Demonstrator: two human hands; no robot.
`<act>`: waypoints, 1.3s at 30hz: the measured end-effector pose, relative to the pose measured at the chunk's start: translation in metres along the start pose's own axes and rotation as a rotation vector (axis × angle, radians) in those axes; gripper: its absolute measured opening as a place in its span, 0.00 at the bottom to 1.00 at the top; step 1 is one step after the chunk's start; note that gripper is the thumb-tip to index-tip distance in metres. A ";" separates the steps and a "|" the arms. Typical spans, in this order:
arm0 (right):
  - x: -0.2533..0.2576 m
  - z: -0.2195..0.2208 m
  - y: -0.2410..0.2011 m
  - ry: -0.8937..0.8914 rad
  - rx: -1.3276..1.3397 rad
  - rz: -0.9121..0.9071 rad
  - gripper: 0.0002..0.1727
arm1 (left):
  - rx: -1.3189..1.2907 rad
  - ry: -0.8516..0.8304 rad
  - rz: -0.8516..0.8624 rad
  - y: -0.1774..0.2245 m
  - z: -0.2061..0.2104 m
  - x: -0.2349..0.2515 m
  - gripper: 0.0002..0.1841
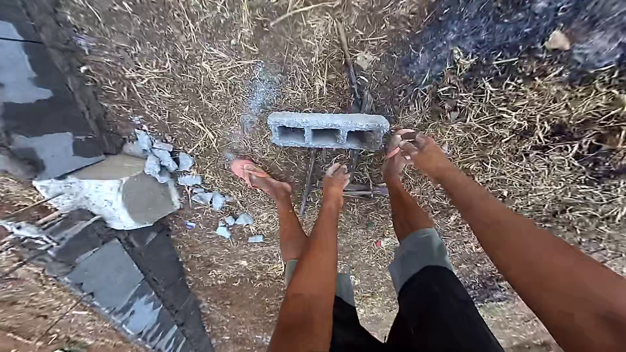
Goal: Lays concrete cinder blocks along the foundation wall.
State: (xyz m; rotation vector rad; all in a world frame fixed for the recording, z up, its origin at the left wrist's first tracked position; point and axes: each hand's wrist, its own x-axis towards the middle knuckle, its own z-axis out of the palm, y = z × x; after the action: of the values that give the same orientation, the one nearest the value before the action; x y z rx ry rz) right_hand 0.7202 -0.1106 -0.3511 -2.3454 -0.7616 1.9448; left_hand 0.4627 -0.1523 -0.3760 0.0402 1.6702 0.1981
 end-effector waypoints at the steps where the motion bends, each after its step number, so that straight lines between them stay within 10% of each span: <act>1: 0.006 -0.002 0.001 0.006 -0.010 0.007 0.23 | -0.044 0.015 -0.004 0.003 0.003 0.007 0.25; 10: 0.076 -0.006 -0.022 -0.018 -0.243 -0.073 0.31 | -0.436 0.121 -0.052 0.028 0.030 0.070 0.33; 18: 0.102 0.021 -0.039 0.008 0.068 0.107 0.46 | -0.553 0.242 -0.045 0.053 0.030 0.102 0.36; 25: 0.101 0.039 -0.017 0.058 0.358 0.262 0.45 | -0.064 0.392 0.012 0.059 -0.042 0.049 0.30; 29: 0.117 0.047 -0.003 0.058 0.504 0.411 0.55 | 0.234 0.556 0.328 0.058 -0.076 0.066 0.26; 33: 0.125 0.051 0.000 0.034 0.512 0.471 0.62 | 0.951 0.404 0.485 0.091 -0.064 0.056 0.32; 39: 0.131 0.056 0.007 -0.066 0.561 0.457 0.59 | 1.116 0.469 0.448 0.088 -0.033 0.091 0.34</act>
State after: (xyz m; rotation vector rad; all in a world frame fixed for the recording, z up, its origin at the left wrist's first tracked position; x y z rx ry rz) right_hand 0.6861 -0.0858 -0.4874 -2.2172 0.3328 2.0282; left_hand 0.4120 -0.0562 -0.4491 1.2889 2.0238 -0.4464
